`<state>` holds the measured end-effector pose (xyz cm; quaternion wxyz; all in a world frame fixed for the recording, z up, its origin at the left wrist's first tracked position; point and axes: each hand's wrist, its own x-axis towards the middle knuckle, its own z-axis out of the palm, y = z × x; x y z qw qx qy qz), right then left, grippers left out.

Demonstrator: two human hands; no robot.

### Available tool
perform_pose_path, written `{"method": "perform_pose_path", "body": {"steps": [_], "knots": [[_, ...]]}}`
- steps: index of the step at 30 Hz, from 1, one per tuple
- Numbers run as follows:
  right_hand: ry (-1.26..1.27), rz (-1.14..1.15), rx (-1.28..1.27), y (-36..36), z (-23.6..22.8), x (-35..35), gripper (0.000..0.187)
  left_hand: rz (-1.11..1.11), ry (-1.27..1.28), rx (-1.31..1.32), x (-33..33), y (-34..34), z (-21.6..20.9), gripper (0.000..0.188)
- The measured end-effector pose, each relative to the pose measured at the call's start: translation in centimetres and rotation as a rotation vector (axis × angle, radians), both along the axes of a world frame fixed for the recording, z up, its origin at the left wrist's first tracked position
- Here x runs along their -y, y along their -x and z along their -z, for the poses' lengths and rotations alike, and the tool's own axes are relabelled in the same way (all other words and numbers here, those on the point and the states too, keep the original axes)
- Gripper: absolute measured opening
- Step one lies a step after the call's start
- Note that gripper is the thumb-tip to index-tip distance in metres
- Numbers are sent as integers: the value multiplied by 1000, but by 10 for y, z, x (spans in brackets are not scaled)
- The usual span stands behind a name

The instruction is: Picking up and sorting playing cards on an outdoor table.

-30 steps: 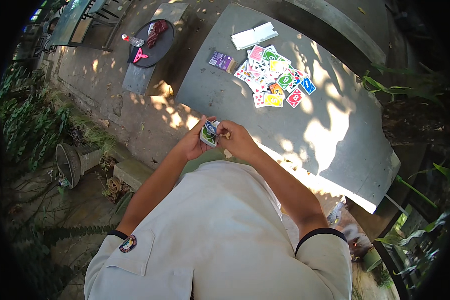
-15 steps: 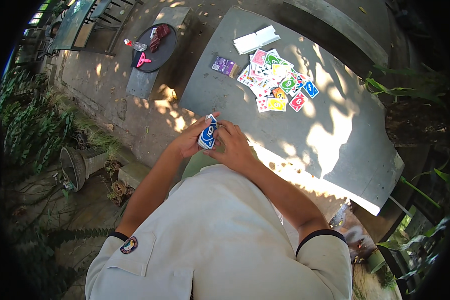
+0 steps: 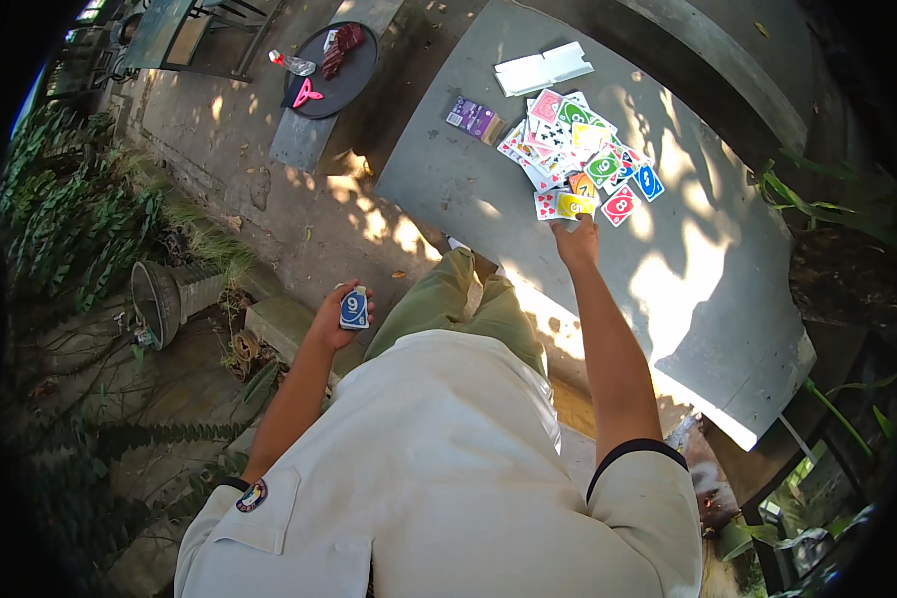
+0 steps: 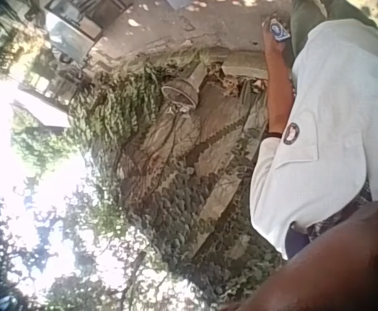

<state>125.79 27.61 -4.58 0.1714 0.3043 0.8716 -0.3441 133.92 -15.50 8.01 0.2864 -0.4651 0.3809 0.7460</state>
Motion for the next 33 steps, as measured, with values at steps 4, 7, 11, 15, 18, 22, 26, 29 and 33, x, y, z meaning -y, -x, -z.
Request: {"method": "perform_pose_path", "body": {"steps": [4,7,11,15,18,22,26,29,33], "knots": [[-73,58,82,18,6,-2,78,-185,53,108,39,-45,26,19],[-130,118,190,26,14,-4,89,-295,63,136,53,-67,30,20],[-198,94,298,34,20,-4,89,-347,145,105,51,-82,11,19],[-235,88,358,40,19,-2,86,-402,163,123,48,-90,0,19],[-217,103,333,40,21,-2,81,-423,164,129,45,-92,-3,14],[-262,95,204,30,55,-20,64,-400,133,130,42,-88,2,14],[199,392,38,21,57,-14,32,-359,118,121,36,-76,5,15],[440,539,-85,4,43,5,23,-273,84,89,25,-59,8,18],[576,441,-88,-22,13,40,18,-147,54,64,-4,-25,7,23]]}}
